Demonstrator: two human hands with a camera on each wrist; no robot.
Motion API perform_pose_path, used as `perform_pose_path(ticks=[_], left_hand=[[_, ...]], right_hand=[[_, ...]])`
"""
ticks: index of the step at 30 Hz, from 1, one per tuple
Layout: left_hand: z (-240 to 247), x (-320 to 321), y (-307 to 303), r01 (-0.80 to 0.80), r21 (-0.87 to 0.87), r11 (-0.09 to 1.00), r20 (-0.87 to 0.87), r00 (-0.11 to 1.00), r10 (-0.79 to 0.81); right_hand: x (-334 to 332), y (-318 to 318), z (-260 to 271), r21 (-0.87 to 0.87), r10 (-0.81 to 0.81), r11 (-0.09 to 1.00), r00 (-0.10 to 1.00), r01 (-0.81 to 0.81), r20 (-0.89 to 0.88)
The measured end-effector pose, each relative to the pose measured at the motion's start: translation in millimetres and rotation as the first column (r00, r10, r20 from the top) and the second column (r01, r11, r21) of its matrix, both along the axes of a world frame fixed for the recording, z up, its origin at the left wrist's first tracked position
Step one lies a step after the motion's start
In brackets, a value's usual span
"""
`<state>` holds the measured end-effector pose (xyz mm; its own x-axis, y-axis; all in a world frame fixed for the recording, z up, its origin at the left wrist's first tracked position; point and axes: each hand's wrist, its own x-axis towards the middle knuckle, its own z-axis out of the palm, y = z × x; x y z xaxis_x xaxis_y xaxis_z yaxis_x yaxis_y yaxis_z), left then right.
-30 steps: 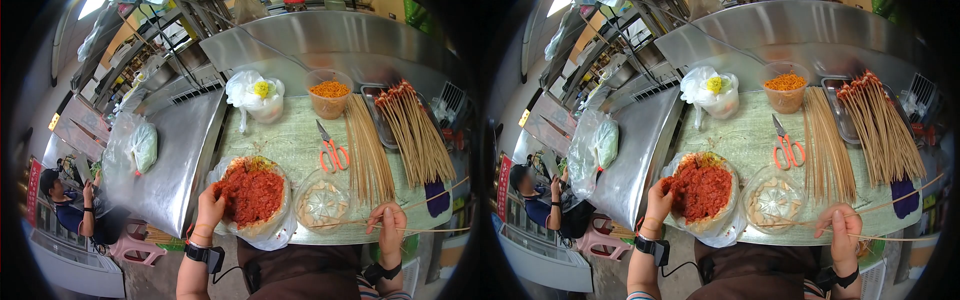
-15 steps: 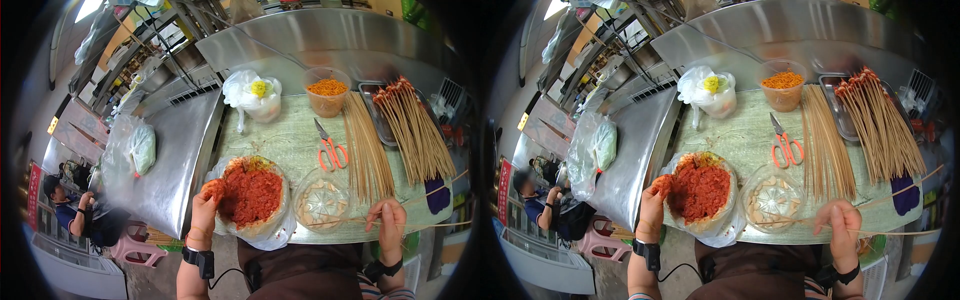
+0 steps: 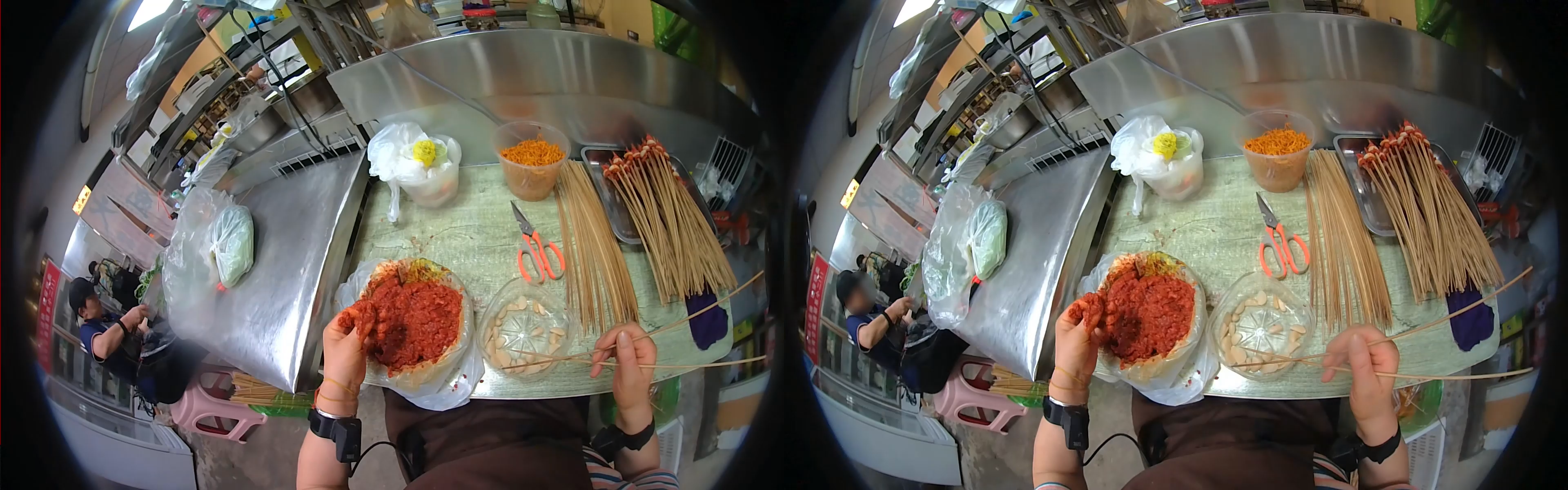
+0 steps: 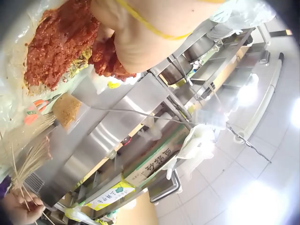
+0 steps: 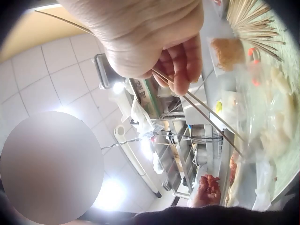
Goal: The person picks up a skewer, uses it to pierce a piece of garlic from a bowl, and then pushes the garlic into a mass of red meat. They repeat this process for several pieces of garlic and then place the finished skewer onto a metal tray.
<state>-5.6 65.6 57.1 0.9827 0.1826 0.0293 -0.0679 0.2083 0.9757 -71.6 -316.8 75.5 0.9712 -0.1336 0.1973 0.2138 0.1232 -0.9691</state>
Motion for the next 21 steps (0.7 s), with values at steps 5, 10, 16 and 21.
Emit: perform_pose_path(ticks=[5, 10, 16, 21], left_hand=[[6.5, -2.9, 1.8, 0.0, -0.026, 1.0, -0.091, 0.996, -0.002], [7.2, 0.6, -2.8, -0.013, 0.086, 0.996, -0.001, 1.0, 0.013], [14.4, 7.4, -13.6, -0.255, 0.389, 0.885, 0.325, 0.937, 0.128], [-1.3, 6.0, -5.6, -0.127, 0.274, 0.953, 0.0, 0.991, 0.132]], right_hand=[[-1.2, 6.4, 3.5, 0.016, -0.016, 1.0, 0.999, 0.016, 0.04], [0.8, 5.6, 1.7, -0.034, -0.007, 0.999, 1.0, 0.008, 0.013], [0.4, 4.7, 2.8, -0.083, 0.019, 0.996, 1.0, -0.019, 0.004], [1.1, 10.3, 1.1, -0.053, 0.036, 0.998, 0.999, -0.037, -0.01]])
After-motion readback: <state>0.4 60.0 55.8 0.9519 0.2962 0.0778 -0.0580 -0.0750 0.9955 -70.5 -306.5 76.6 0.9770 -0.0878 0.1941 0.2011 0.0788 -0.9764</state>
